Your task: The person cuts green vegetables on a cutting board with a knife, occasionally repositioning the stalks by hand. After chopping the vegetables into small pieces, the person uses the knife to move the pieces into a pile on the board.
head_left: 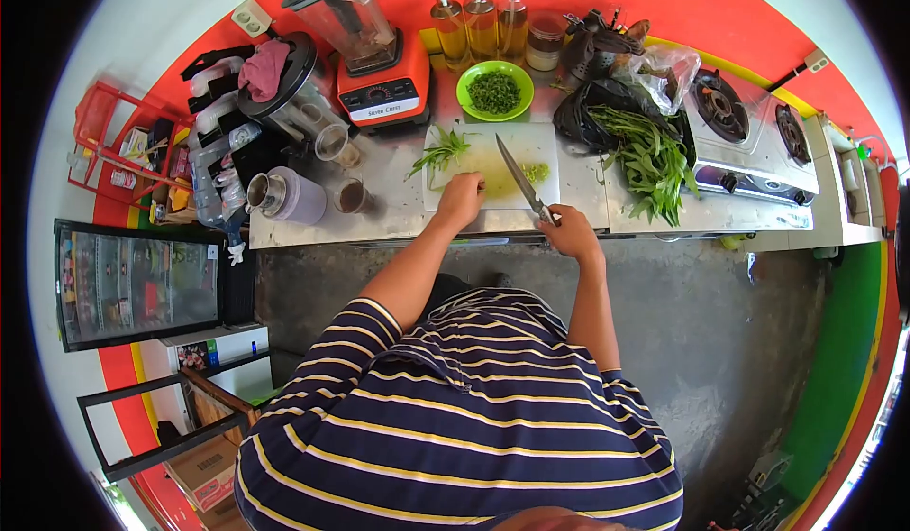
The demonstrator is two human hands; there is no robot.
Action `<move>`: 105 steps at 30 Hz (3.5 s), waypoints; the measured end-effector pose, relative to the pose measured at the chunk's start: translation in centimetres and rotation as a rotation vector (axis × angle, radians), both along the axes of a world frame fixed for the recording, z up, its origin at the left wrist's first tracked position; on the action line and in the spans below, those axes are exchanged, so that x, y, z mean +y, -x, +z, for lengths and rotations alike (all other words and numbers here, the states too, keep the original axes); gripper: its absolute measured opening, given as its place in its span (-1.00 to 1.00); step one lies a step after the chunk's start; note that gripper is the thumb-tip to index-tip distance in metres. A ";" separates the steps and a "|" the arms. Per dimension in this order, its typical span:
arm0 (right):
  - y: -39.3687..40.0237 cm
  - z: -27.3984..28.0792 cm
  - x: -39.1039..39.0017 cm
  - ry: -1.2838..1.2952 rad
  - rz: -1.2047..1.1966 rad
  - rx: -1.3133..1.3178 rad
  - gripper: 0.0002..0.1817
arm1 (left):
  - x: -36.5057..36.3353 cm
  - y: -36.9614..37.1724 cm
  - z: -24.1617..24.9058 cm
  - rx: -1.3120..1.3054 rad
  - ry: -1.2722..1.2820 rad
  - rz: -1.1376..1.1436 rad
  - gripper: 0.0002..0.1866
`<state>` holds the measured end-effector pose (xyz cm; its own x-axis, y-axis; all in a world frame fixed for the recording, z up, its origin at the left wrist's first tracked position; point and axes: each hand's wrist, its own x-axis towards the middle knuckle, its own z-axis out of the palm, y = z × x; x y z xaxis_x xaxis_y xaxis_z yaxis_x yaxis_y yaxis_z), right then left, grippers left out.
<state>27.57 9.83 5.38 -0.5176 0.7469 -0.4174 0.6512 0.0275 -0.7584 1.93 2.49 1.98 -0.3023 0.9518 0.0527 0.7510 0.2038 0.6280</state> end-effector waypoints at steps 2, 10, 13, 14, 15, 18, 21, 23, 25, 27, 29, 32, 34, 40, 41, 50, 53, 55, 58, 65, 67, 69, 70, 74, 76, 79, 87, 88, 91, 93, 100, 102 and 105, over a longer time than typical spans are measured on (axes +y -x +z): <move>-0.4 -1.0 -0.8 0.017 -0.018 -0.024 -0.62 | -0.1 -0.1 -1.0 -0.026 -0.003 -0.023 -0.81; -1.6 -3.0 -2.7 -0.061 -0.084 0.002 -0.62 | -1.6 1.3 2.5 -0.086 -0.053 -0.045 -0.55; -0.5 -2.5 -2.5 -0.051 -0.101 0.059 -0.64 | -2.2 1.9 1.1 0.032 -0.072 -0.032 -0.56; -0.1 -2.3 -2.5 -0.051 -0.095 0.058 -0.64 | -2.4 2.0 0.6 0.072 -0.093 -0.019 -0.59; 0.4 -2.1 -2.6 -0.056 -0.093 0.085 -0.65 | -2.5 2.0 0.3 0.071 -0.093 -0.013 -0.59; 2.0 -2.2 -3.1 -0.055 -0.077 0.155 -0.67 | -2.4 1.4 -0.4 0.028 -0.106 -0.041 -0.68; 3.1 -2.4 -3.9 -0.039 -0.057 0.198 -0.67 | -2.1 0.4 -0.4 -0.006 -0.076 -0.011 -0.79; 3.6 -2.0 -4.4 -0.019 -0.045 0.202 -0.66 | -1.7 0.1 -0.4 0.042 -0.087 -0.004 -0.84; 3.8 -2.1 -4.6 -0.033 -0.036 0.182 -0.67 | -1.5 0.0 -0.4 0.054 -0.088 -0.010 -0.85; 4.0 -2.0 -4.8 -0.047 -0.028 0.163 -0.67 | -1.5 -0.2 -0.5 0.067 -0.089 -0.017 -0.85; 4.3 -1.6 -4.9 -0.246 0.021 0.022 -0.67 | -1.5 -0.3 -0.4 0.057 -0.131 -0.014 -0.85; 4.3 -1.9 -5.0 -0.239 0.035 -0.058 -0.68 | -1.5 -0.3 -0.2 0.064 -0.130 0.017 -0.86; 4.4 -2.0 -4.9 -0.233 0.039 -0.077 -0.69 | -1.5 -0.1 -0.2 0.084 -0.140 0.048 -0.84; 4.5 -2.2 -5.1 -0.253 0.034 -0.088 -0.68 | -0.9 -0.2 1.5 0.096 -0.116 0.275 -0.71; 4.6 -2.2 -5.1 -0.257 0.029 -0.101 -0.67 | -0.8 -0.3 1.7 0.138 -0.140 0.286 -0.71; 7.2 -2.7 -8.2 -0.803 0.133 -0.502 -0.92 | -1.1 -1.8 -0.8 0.035 -0.119 -0.036 -0.83; 8.3 -4.6 -9.0 -0.772 0.143 -0.511 -0.89 | -1.3 -2.3 -1.4 0.086 -0.204 -0.006 -0.86; 9.0 -4.6 -8.5 -0.710 0.163 -0.501 -0.86 | -1.2 -2.4 -1.1 0.122 -0.203 -0.027 -0.86; 9.6 -3.9 -7.1 -0.687 0.160 -0.449 -0.83 | -1.3 -2.4 -1.0 0.101 -0.170 -0.029 -0.87; 9.4 -2.3 -7.8 -0.494 0.167 -0.432 -0.81 | -1.0 -2.3 -2.0 0.112 -0.190 -0.003 -0.88; 9.8 -2.4 -7.8 -0.453 0.143 -0.430 -0.80 | -1.4 -2.6 -1.6 0.069 -0.215 0.026 -0.86; 10.2 -2.2 -6.8 -0.425 0.188 -0.447 -0.75 | -1.6 -2.9 -1.6 0.022 -0.237 0.053 -0.85; 10.3 -2.0 -6.4 -0.427 0.190 -0.451 -0.75 | -1.6 -2.9 -1.7 -0.052 -0.264 0.113 -0.87; 10.0 -1.5 -6.5 -0.428 0.186 -0.440 -0.75 | -1.5 -3.5 -2.3 -0.274 -0.320 0.287 -0.85; 9.8 -1.7 -7.0 -0.426 0.162 -0.431 -0.76 | -1.6 -3.3 -3.3 -0.305 -0.313 0.288 -0.86; 9.7 -2.0 -7.1 -0.347 0.138 -0.433 -0.76 | -2.0 -3.3 -3.5 -0.190 -0.334 0.255 -0.86; 9.9 -1.5 -6.6 -0.341 0.174 -0.408 -0.77 | -2.2 -2.8 -2.5 -0.080 -0.282 0.160 -0.89; 10.1 -1.9 -6.6 -0.342 0.173 -0.408 -0.77 | -2.2 -3.0 -2.6 -0.059 -0.303 0.162 -0.89; 10.1 -2.0 -6.0 -0.341 0.172 -0.392 -0.75 | -2.0 -3.0 -2.8 -0.003 -0.345 0.148 -0.85; 10.3 -1.6 -5.2 -0.361 0.214 -0.400 -0.74 | -2.2 -3.2 -2.9 0.040 -0.360 0.137 -0.81; 10.1 -2.4 -6.5 -0.420 0.217 -0.425 -0.73 | -1.0 -2.9 -4.1 -0.320 -0.282 0.343 -0.66; 10.6 -2.8 -5.9 -0.447 0.233 -0.402 -0.73 | -1.0 -2.9 -3.7 -0.290 -0.299 0.407 -0.68; 10.8 -2.1 -4.5 -0.494 0.275 -0.393 -0.75 | -1.2 -2.4 -3.7 -0.263 -0.223 0.339 -0.87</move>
